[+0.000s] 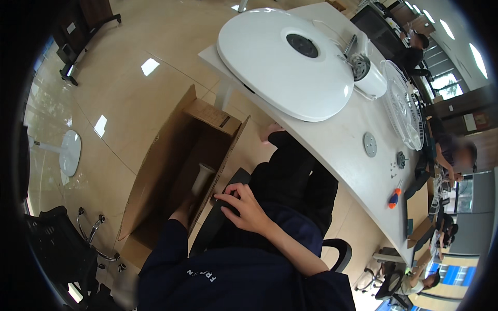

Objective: Disassemble the base and pole components of an electric fan using a screwdriver.

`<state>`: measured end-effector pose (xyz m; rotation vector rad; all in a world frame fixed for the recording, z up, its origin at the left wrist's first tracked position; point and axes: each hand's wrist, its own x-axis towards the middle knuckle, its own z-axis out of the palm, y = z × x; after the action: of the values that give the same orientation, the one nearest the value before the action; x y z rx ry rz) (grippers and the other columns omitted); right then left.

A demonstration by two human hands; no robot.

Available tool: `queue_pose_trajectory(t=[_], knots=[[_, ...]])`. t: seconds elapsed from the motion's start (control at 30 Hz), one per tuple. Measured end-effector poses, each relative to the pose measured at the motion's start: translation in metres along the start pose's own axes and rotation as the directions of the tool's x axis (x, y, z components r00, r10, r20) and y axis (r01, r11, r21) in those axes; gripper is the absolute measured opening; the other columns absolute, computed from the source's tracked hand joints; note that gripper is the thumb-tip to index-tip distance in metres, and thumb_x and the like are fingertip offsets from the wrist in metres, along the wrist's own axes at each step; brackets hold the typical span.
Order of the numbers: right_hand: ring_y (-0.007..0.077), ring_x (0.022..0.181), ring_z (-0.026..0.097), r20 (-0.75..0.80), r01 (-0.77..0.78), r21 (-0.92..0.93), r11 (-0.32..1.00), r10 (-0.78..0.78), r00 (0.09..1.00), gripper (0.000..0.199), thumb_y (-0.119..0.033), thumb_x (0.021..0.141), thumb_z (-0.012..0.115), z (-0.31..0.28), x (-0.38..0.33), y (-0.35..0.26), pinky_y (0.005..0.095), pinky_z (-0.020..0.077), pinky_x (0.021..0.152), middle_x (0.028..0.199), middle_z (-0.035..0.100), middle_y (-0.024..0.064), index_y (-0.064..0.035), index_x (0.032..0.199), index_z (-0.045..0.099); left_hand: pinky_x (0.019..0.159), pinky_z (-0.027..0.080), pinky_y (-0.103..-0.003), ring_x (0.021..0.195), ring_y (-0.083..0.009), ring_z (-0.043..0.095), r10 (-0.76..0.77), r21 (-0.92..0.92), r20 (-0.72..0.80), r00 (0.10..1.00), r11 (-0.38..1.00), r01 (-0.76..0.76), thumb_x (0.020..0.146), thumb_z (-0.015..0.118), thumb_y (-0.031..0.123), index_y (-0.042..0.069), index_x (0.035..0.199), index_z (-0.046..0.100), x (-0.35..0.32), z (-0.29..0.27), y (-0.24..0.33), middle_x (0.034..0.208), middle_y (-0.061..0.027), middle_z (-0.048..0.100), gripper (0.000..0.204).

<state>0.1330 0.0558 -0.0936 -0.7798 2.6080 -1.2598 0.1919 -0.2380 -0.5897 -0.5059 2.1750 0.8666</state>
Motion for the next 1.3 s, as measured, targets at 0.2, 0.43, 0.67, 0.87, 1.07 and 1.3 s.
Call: queue_pose_trajectory(t=[0.2, 0.43, 0.67, 0.87, 1.07, 1.3], knots=[[0.0209, 0.09, 0.043, 0.047, -0.018, 0.072, 0.997, 0.015, 0.999, 0.036, -0.008, 0.082, 0.074, 0.005, 0.008, 0.005, 0.0316, 0.0393, 0.08, 0.106, 0.048, 0.0044, -0.0149, 0.117, 0.071, 0.092, 0.054, -0.044, 0.107, -0.0303, 0.069, 0.026, -0.059, 0.085, 0.996, 0.998, -0.021, 0.073, 0.079, 0.031, 0.002, 0.121, 0.068, 0.008, 0.01, 0.0, 0.11, -0.0213, 0.072, 0.057], [0.0243, 0.1, 0.048, 0.083, 0.021, 0.263, 0.965, -0.045, 0.996, 0.03, -0.008, 0.085, 0.072, 0.005, 0.014, 0.018, 0.0342, 0.041, 0.09, 0.106, 0.049, 0.0056, -0.0143, 0.114, 0.07, 0.092, 0.054, -0.044, 0.107, -0.0306, 0.069, 0.076, -0.038, 0.123, 0.99, 0.997, -0.072, 0.074, 0.078, 0.032, 0.002, 0.118, 0.07, -0.007, 0.031, -0.023, 0.109, -0.0215, 0.072, 0.053], [0.0275, 0.109, 0.052, 0.155, 0.051, 0.486, 0.872, -0.144, 0.977, 0.022, -0.009, 0.091, 0.065, 0.001, 0.017, 0.031, 0.0377, 0.043, 0.096, 0.114, 0.055, 0.0081, -0.0098, 0.113, 0.067, 0.093, 0.054, -0.045, 0.107, -0.0308, 0.069, 0.13, -0.083, 0.076, 0.989, 0.989, -0.124, 0.075, 0.076, 0.032, 0.003, 0.115, 0.071, -0.035, -0.074, 0.026, 0.107, -0.0216, 0.072, 0.05], [0.0283, 0.119, 0.056, 0.18, 0.044, 0.609, 0.792, -0.193, 0.965, 0.027, -0.007, 0.094, 0.063, -0.13, -0.025, 0.002, 0.038, 0.0441, 0.104, 0.124, 0.06, 0.0099, -0.0061, 0.122, 0.063, 0.057, 0.035, -0.029, 0.063, -0.0097, 0.045, 0.32, -0.221, -0.566, 0.76, 0.829, -0.513, 0.096, 0.063, 0.015, 0.004, 0.08, 0.055, -0.232, -0.257, 0.309, 0.068, 0.0006, 0.046, 0.021], [0.0277, 0.112, 0.062, -0.528, -0.161, 0.119, 0.98, 0.199, 0.825, 0.021, -0.001, 0.09, 0.064, -0.349, -0.076, 0.027, 0.0367, 0.0468, 0.099, 0.114, 0.065, 0.0123, -0.0027, 0.111, 0.067, 0.053, 0.027, -0.023, 0.059, -0.0037, 0.036, 0.452, -0.233, -0.755, 0.474, 0.49, -0.84, 0.096, 0.062, 0.01, 0.004, 0.081, 0.054, -0.337, -0.271, 0.456, 0.066, 0.0049, 0.042, 0.018], [0.0144, 0.089, 0.062, -0.474, -0.154, 0.554, 0.818, 0.462, 0.75, 0.005, -0.002, 0.091, 0.062, -0.346, -0.113, 0.083, 0.0284, 0.0478, 0.084, 0.093, 0.063, 0.0058, 0.0011, 0.094, 0.063, 0.064, 0.044, -0.03, 0.072, -0.0165, 0.054, 0.937, 0.307, -0.327, 0.121, 0.226, -0.924, 0.089, 0.066, 0.007, 0.005, 0.109, 0.06, -0.307, -0.27, 0.728, 0.083, -0.0054, 0.058, 0.021]])
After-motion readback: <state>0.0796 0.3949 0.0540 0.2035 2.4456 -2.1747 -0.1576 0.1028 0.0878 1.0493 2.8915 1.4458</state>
